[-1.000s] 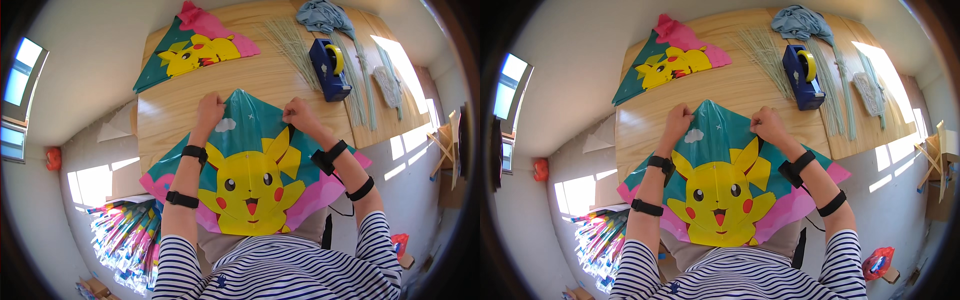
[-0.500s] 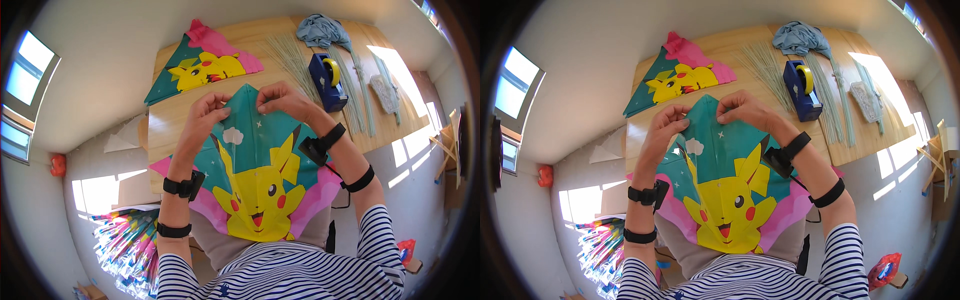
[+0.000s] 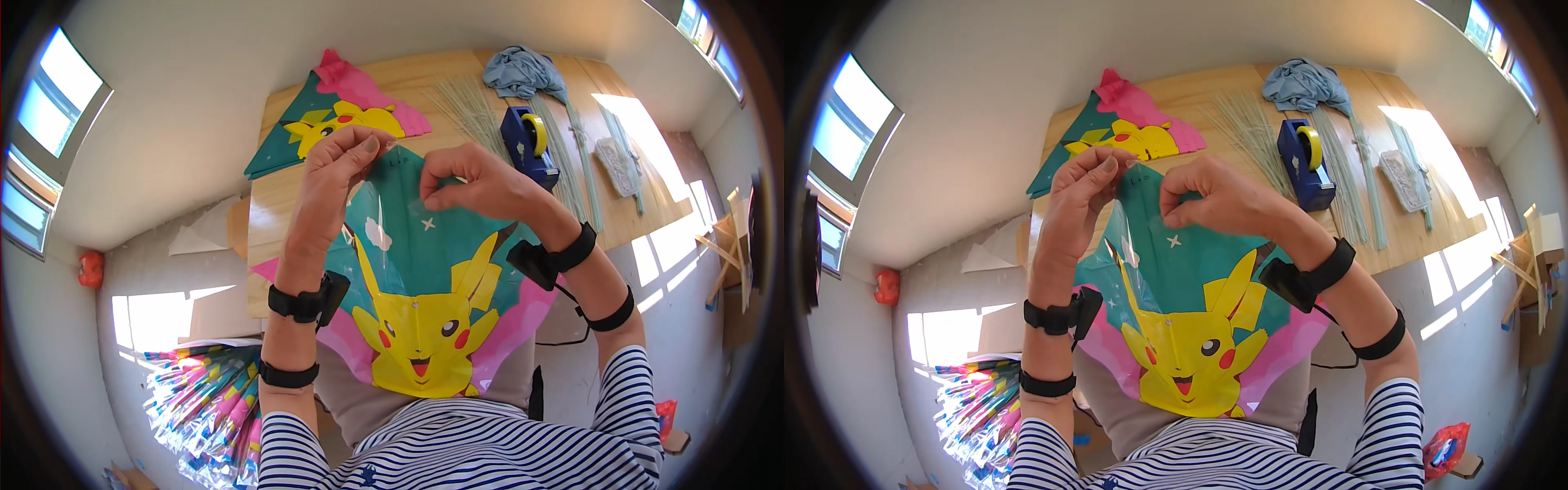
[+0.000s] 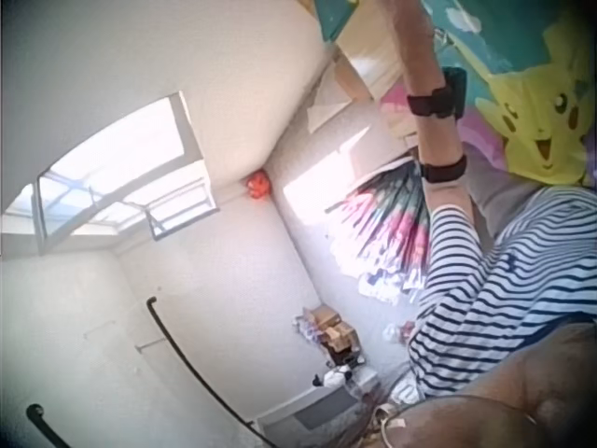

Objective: Assembling a plastic kite by inserting support rods and securing them with adhesive tape.

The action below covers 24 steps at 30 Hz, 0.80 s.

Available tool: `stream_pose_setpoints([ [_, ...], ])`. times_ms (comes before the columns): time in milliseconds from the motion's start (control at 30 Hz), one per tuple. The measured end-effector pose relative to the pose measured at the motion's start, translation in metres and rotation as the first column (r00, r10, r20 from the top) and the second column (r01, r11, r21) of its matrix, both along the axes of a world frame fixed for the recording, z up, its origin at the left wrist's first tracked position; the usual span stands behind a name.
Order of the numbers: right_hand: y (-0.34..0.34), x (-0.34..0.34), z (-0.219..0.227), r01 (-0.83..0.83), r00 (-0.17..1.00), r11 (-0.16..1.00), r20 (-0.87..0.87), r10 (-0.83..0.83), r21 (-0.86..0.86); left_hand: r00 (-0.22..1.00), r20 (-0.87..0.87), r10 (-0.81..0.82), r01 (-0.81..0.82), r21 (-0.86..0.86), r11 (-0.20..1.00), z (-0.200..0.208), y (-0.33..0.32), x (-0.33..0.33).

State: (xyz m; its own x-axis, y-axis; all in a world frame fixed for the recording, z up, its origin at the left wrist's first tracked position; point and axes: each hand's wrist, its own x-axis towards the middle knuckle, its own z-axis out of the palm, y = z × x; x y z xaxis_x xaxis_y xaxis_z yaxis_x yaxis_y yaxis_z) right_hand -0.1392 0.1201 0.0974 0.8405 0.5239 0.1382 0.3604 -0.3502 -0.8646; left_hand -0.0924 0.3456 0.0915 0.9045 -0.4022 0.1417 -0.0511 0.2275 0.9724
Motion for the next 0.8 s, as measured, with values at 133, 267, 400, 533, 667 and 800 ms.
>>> stream_pose_setpoints([
  [133,0.004,-0.004,0.004,-0.001,1.000,1.000,0.007,0.001,0.005,1.000,-0.025,-0.017,0.017,0.009,1.000,0.008,0.002,-0.004],
  [267,0.006,-0.005,0.004,-0.021,0.993,0.999,0.114,0.018,0.028,1.000,-0.007,-0.013,0.013,0.024,1.000,0.008,0.004,-0.004],
  [400,0.007,-0.005,0.007,-0.026,0.994,0.999,0.106,0.023,0.031,0.998,0.027,-0.052,0.051,0.017,0.999,0.006,0.009,-0.001],
  [533,0.009,-0.007,0.009,-0.021,0.997,0.999,0.076,0.019,0.034,0.998,0.031,-0.062,0.061,0.033,0.998,0.007,0.010,0.000],
  [667,0.009,-0.008,0.010,-0.017,0.998,0.999,0.069,0.015,0.028,0.998,-0.021,-0.061,0.060,-0.017,0.998,0.008,0.011,0.000],
  [800,0.011,-0.008,0.012,-0.020,0.996,0.999,0.093,0.017,0.029,0.996,-0.004,-0.088,0.088,0.009,0.996,0.008,0.013,0.002],
])
